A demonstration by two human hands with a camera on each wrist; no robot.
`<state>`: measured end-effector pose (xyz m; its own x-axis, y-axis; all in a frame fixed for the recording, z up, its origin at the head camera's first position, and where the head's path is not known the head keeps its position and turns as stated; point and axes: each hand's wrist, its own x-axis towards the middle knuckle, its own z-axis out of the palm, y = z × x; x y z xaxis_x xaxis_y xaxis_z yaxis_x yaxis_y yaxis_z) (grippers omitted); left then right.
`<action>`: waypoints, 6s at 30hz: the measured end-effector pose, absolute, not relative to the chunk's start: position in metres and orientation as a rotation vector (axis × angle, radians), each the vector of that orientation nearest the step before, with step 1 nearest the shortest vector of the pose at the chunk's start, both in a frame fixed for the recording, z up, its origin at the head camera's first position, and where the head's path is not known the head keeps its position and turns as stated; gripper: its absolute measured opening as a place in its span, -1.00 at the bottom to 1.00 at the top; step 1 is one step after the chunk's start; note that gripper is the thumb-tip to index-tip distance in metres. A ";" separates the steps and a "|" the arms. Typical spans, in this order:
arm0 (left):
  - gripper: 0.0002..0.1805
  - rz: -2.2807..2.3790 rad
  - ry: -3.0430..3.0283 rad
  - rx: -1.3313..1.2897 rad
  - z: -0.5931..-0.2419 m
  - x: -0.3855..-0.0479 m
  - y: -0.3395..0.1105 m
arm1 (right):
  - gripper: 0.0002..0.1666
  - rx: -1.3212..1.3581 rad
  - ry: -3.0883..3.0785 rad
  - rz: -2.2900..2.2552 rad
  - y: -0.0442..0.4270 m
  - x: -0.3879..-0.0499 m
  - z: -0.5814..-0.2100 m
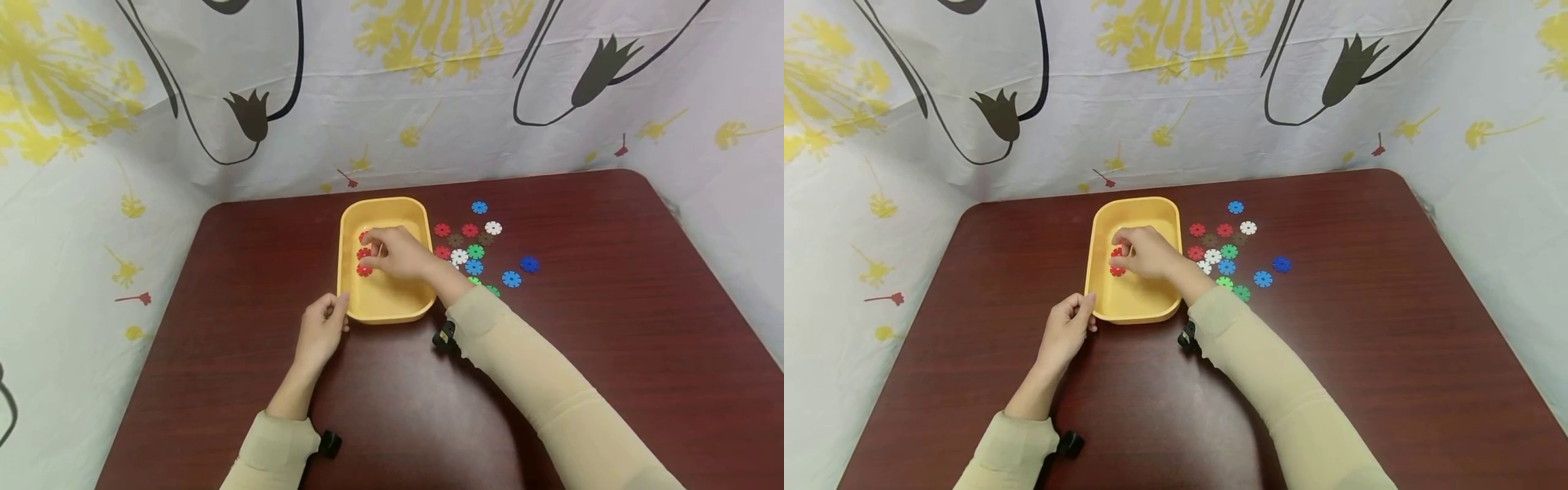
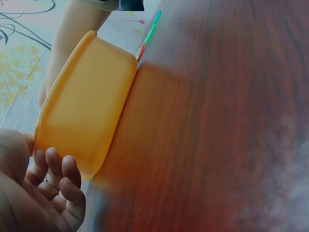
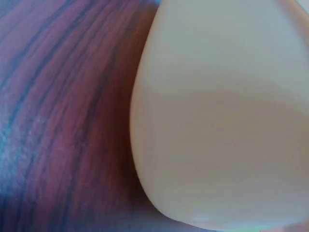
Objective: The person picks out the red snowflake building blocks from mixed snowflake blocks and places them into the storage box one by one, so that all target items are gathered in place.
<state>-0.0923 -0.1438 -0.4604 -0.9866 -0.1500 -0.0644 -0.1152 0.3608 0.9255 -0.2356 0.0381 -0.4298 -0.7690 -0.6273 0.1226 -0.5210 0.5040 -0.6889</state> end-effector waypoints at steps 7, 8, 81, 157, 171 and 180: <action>-0.58 -1.750 -2.563 0.255 -0.461 -0.092 -0.145 | -0.65 -0.990 2.576 -1.252 0.047 -0.235 -0.421; -0.58 -1.752 -2.562 0.256 -0.460 -0.092 -0.145 | -0.65 -0.977 2.572 -1.261 0.049 -0.235 -0.420; -0.58 -1.802 -2.538 0.268 -0.462 -0.093 -0.144 | -0.57 -0.406 2.853 -1.241 0.192 -0.264 -0.455; -0.58 -1.797 -2.542 0.243 -0.462 -0.094 -0.144 | -0.57 -0.440 2.840 -0.749 0.215 -0.283 -0.453; -0.57 -1.780 -2.551 0.238 -0.462 -0.094 -0.144 | -0.76 -0.518 2.691 -0.760 0.213 -0.284 -0.448; -0.56 -1.778 -2.547 0.241 -0.462 -0.094 -0.144 | -0.64 -0.491 2.682 -0.719 0.212 -0.285 -0.443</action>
